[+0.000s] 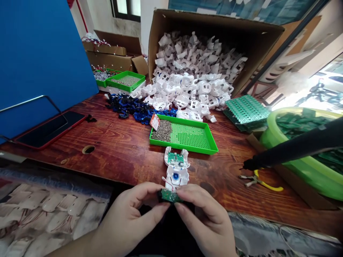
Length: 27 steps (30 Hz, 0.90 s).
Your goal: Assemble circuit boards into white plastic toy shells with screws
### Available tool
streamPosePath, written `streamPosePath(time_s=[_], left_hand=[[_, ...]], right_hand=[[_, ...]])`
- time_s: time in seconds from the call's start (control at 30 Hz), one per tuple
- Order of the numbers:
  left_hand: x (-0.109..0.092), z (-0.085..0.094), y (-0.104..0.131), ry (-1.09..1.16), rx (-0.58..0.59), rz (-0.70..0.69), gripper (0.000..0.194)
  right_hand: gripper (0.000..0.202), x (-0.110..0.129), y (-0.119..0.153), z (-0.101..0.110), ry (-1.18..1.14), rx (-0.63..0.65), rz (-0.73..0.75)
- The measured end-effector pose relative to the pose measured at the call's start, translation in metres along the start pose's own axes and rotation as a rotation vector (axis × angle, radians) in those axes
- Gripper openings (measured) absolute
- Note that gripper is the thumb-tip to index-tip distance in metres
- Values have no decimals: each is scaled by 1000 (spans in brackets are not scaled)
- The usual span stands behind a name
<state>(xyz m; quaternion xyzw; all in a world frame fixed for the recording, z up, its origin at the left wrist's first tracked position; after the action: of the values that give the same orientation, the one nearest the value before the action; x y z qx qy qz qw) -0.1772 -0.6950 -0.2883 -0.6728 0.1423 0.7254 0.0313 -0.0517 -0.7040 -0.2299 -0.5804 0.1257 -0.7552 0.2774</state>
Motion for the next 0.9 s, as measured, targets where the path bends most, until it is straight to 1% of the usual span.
streamPosePath(time_s=[0.1, 0.23, 0.4, 0.57, 0.8, 0.9], left_hand=[[-6, -1, 5, -76, -4, -65, 15], [-13, -1, 9, -156, -28, -130, 18], [-18, -5, 9, -230, -17, -142, 18], [-15, -4, 10, -261, -17, -124, 19], [-2, -3, 10, -189, -5, -65, 20], [3, -3, 11, -146, -15, -41, 21]], right_hand=[[37, -5, 5, 2, 26, 17, -55], [34, -7, 8, 3, 1, 28, -88], [33, -12, 10, 7, -35, 6, -127], [32, -13, 10, 6, -48, 27, -138], [30, -10, 9, 7, 24, -1, -119], [31, -11, 10, 3, 39, -3, -117]])
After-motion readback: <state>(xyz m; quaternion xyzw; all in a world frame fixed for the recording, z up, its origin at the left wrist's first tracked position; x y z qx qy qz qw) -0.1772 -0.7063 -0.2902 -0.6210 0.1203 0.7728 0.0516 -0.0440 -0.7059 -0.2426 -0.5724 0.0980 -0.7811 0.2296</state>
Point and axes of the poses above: each hand's wrist, its own y-axis away from the middle knuckle, its own z-axis out of the back of the hand, x = y × z, the point moved 10 cm from there along -y, towards the middle knuckle, and after that the axes turned 2 degrees about z, right-handed, at the moved point
